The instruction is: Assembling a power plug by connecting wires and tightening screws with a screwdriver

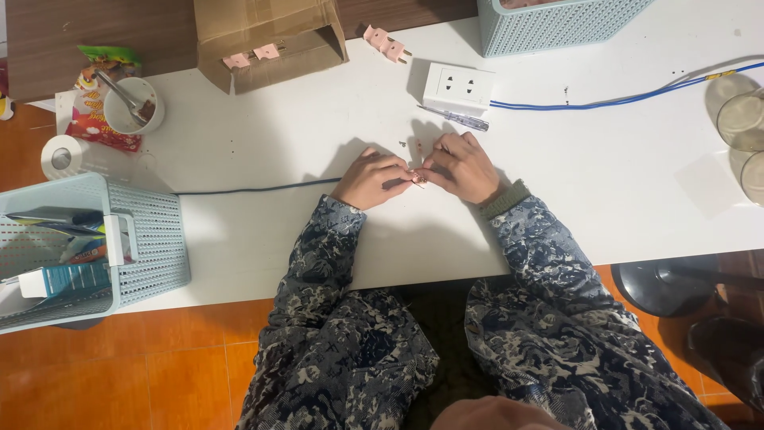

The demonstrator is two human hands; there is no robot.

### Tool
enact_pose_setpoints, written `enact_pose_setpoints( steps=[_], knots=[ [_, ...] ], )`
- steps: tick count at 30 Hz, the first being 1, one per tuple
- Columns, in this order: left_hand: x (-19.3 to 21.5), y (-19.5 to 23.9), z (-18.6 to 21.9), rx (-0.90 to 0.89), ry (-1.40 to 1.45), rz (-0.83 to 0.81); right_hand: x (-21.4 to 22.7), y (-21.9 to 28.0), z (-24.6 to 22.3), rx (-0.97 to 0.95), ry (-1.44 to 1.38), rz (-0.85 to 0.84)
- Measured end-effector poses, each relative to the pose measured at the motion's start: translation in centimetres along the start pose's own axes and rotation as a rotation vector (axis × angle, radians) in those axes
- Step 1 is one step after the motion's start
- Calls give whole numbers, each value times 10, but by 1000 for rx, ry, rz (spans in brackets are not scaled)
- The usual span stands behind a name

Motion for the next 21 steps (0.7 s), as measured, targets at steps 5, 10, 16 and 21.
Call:
enact_pose_setpoints(
  steps=[5, 10, 16, 21],
  knots=[
    [-1, 0, 1, 5, -14, -3, 21, 0, -10, -42, -54, -37],
    [-3, -2, 7, 33, 41, -7, 42, 2, -21, -43, -92, -88],
    [-12, -2, -3, 66, 41, -61, 39, 3, -21, -39, -65, -168],
    [-16, -3, -4, 80, 28, -83, 50, -4, -27, -34, -55, -218]
  ],
)
Point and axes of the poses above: each hand's wrist, its own y-axis away from the middle knuckle, its own x-axis out of the back of the hand, z = x × y, the point moved 1 cm from there along -y, towards the middle knuckle, and after that the axes turned 14 degrees about -z, right-handed, at the moved point
